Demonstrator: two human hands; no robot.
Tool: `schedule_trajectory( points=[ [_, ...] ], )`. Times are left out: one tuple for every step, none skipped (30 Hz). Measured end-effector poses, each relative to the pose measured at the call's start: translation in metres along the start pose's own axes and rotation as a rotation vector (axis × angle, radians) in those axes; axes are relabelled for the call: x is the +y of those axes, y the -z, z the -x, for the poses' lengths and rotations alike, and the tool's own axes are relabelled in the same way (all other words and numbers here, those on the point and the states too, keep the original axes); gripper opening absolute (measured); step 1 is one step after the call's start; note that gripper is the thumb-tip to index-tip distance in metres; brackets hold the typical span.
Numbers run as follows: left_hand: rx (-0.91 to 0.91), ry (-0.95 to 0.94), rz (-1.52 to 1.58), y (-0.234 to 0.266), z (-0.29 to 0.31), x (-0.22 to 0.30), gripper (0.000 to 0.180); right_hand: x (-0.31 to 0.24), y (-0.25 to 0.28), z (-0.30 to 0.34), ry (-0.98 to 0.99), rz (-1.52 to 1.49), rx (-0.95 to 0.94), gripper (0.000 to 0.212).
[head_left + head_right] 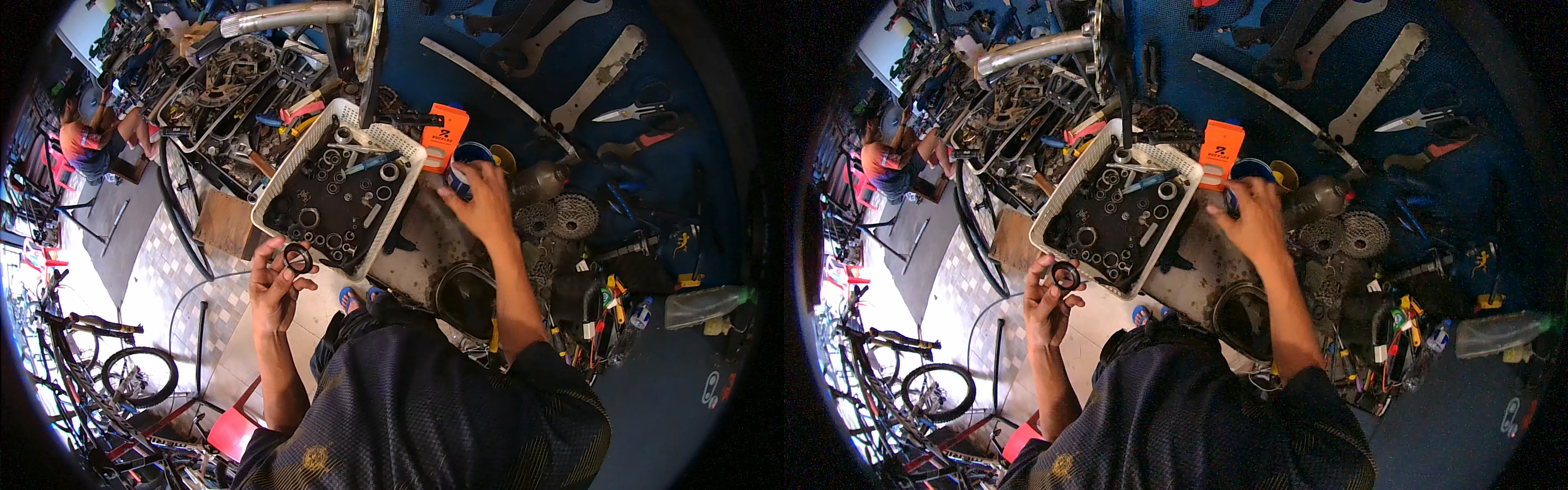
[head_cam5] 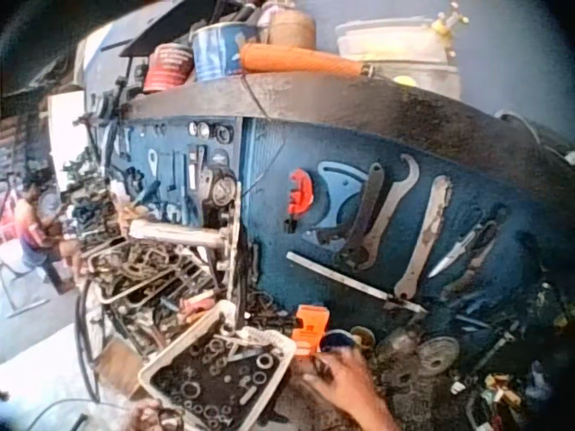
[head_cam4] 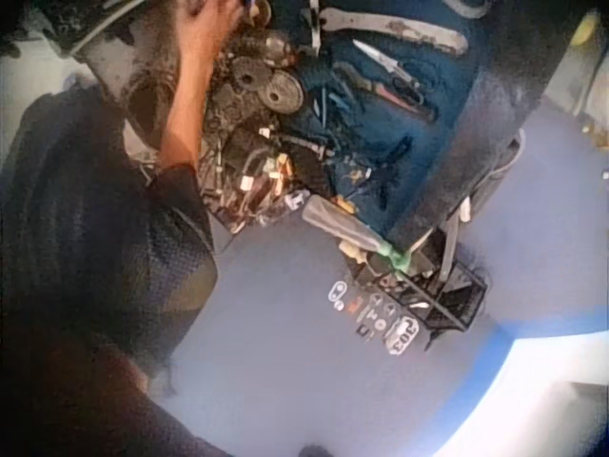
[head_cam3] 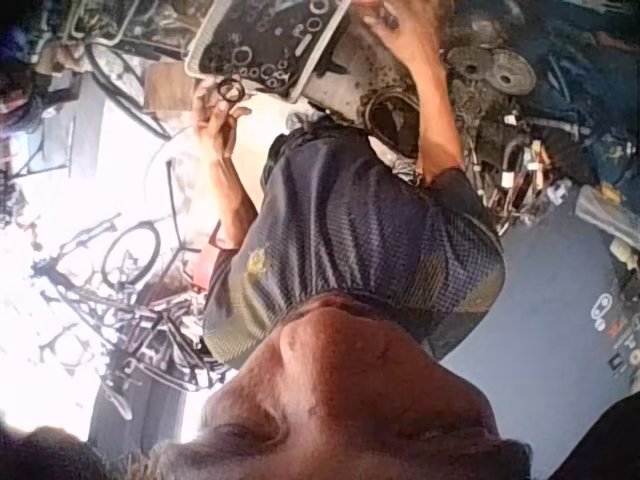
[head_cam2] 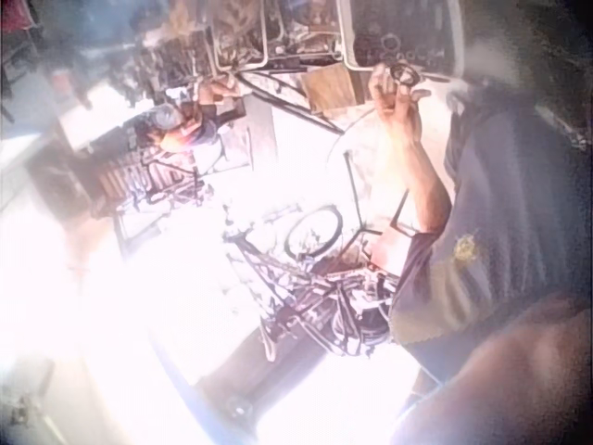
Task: The person assembles small bicycle components at a workbench. They repeatedly pick up a bearing, apply lubricant from a small tube, and place it into a basket. They also handle a black ring and other small parts, occasionally using a tool to apply lubricant.
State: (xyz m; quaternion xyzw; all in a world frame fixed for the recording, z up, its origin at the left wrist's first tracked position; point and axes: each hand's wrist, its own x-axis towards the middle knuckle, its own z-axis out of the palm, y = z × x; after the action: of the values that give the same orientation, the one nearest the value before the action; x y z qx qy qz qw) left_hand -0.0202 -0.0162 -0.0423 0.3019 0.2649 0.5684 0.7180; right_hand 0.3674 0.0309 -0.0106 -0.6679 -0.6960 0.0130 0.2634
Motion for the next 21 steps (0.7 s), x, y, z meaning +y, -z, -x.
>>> schedule_trajectory(
  points=[
    [-0.017,0.002,0.001,-0.001,-0.001,0.0,0.051,0.01,0.002,-0.004,-0.054,0.155,-0.05,0.059],
    [-0.027,0.005,0.0,-0.001,-0.003,-0.001,0.053,0.019,0.004,-0.006,-0.053,0.18,-0.054,0.06],
    [-0.036,0.007,0.0,-0.001,-0.004,-0.001,0.055,0.025,0.006,-0.009,-0.062,0.207,-0.064,0.061],
    [-0.05,-0.005,-0.008,-0.001,-0.004,-0.002,0.054,0.029,0.007,-0.011,-0.107,0.249,-0.105,0.062],
    [-0.06,-0.017,-0.016,0.0,-0.004,-0.002,0.053,0.031,0.009,-0.011,-0.118,0.25,-0.093,0.06],
    [-0.066,-0.027,-0.029,0.001,-0.003,-0.002,0.053,0.03,0.009,-0.012,-0.109,0.184,-0.067,0.059],
    [-0.06,-0.035,-0.028,0.003,-0.002,-0.003,0.054,0.028,0.009,-0.014,-0.138,0.133,-0.072,0.058],
    [-0.054,-0.041,-0.03,0.004,-0.002,-0.003,0.055,0.024,0.01,-0.016,-0.183,0.086,-0.083,0.057],
    [-0.046,-0.047,-0.035,0.005,-0.002,-0.004,0.055,0.017,0.007,-0.015,-0.165,0.001,-0.054,0.047],
    [-0.047,-0.033,0.006,0.006,-0.003,-0.005,0.056,0.009,0.001,-0.017,-0.113,-0.047,-0.073,0.044],
    [-0.047,-0.016,0.043,0.006,-0.004,-0.006,0.057,0.0,-0.005,-0.019,-0.057,-0.1,-0.088,0.042],
    [-0.055,-0.001,0.082,0.006,-0.004,-0.007,0.059,-0.008,-0.014,-0.019,0.02,-0.156,-0.09,0.039],
    [-0.056,0.001,0.09,0.005,-0.006,-0.008,0.063,-0.019,-0.028,-0.022,0.106,-0.185,-0.057,0.034],
    [-0.037,0.011,0.082,0.004,-0.006,-0.008,0.065,-0.027,-0.041,-0.025,0.144,-0.245,-0.126,0.033],
    [-0.028,0.018,0.079,0.003,-0.007,-0.007,0.068,-0.035,-0.057,-0.032,0.178,-0.209,-0.173,0.033],
    [-0.018,0.023,0.076,0.001,-0.007,-0.007,0.071,-0.042,-0.075,-0.041,0.269,-0.197,-0.182,0.033],
    [-0.067,-0.01,0.163,-0.002,-0.01,-0.006,0.065,-0.047,-0.091,-0.051,0.305,-0.168,-0.216,0.033],
    [-0.094,-0.021,0.174,-0.005,-0.011,-0.004,0.065,-0.051,-0.108,-0.061,0.349,-0.141,-0.248,0.034],
    [-0.093,-0.03,0.184,-0.009,-0.011,-0.002,0.065,-0.054,-0.122,-0.072,0.338,-0.095,-0.356,0.037],
    [-0.108,-0.044,0.207,-0.013,-0.011,0.0,0.065,-0.054,-0.133,-0.079,0.417,-0.068,-0.319,0.04],
    [-0.11,-0.052,0.229,-0.018,-0.01,0.001,0.065,-0.055,-0.143,-0.086,0.416,-0.024,-0.372,0.041]
  ],
)
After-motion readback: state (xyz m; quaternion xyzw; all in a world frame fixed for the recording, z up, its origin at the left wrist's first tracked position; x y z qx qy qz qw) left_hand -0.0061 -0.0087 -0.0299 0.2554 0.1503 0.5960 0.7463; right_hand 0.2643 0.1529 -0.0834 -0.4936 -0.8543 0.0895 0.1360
